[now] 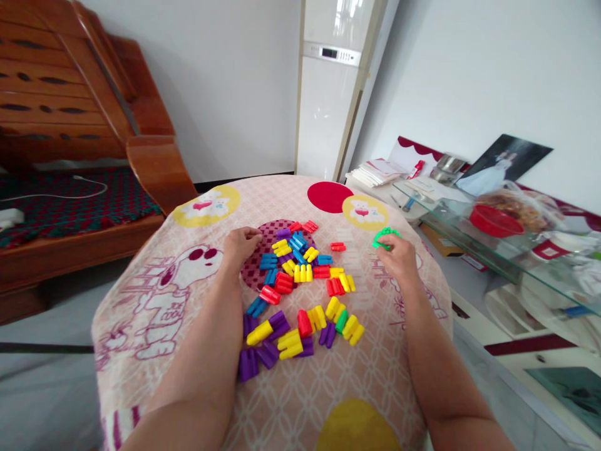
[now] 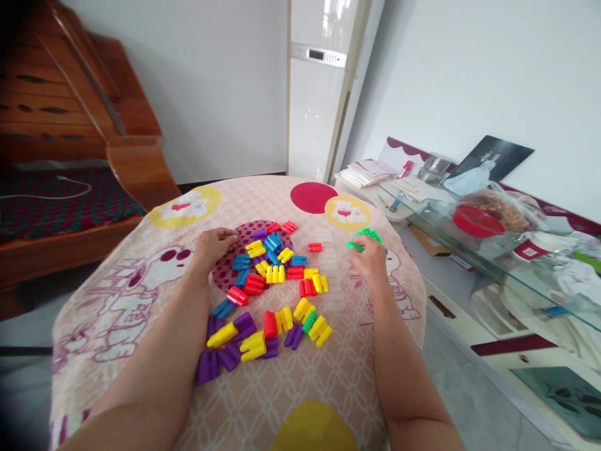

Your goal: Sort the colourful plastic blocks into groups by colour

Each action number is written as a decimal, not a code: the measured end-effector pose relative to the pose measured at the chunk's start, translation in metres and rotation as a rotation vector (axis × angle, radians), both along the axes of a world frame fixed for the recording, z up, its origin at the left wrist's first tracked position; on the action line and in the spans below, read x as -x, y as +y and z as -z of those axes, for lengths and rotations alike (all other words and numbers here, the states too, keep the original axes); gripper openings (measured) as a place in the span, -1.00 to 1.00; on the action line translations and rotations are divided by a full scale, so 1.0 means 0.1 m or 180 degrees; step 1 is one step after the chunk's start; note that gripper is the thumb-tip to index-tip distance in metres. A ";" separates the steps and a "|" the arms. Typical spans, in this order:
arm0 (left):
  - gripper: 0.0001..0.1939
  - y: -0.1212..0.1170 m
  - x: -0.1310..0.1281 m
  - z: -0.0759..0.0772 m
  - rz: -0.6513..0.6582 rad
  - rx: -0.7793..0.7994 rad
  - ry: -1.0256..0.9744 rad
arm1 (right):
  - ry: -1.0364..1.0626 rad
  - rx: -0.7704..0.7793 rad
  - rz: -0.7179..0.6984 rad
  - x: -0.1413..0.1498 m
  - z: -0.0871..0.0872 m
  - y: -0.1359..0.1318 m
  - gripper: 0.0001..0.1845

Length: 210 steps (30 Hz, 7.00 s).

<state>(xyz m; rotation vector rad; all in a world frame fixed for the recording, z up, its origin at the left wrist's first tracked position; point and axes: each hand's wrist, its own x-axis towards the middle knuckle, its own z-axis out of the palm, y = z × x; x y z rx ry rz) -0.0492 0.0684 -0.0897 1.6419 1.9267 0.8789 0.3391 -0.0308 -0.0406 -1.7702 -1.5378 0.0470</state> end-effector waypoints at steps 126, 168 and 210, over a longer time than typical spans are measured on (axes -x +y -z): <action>-0.70 -0.04 -0.02 -0.06 -0.0013 0.0020 0.0023 | -0.0794 0.0444 0.0887 -0.96 0.26 0.24 -0.55; -0.72 -0.06 -0.03 -0.07 0.0034 0.0013 -0.0083 | -0.1295 0.1490 -0.1452 0.59 -0.06 0.56 -0.82; -0.74 -0.03 -0.04 -0.01 0.0009 -0.0077 -0.0044 | -0.2516 0.2349 -0.1639 1.14 -0.50 0.07 -0.64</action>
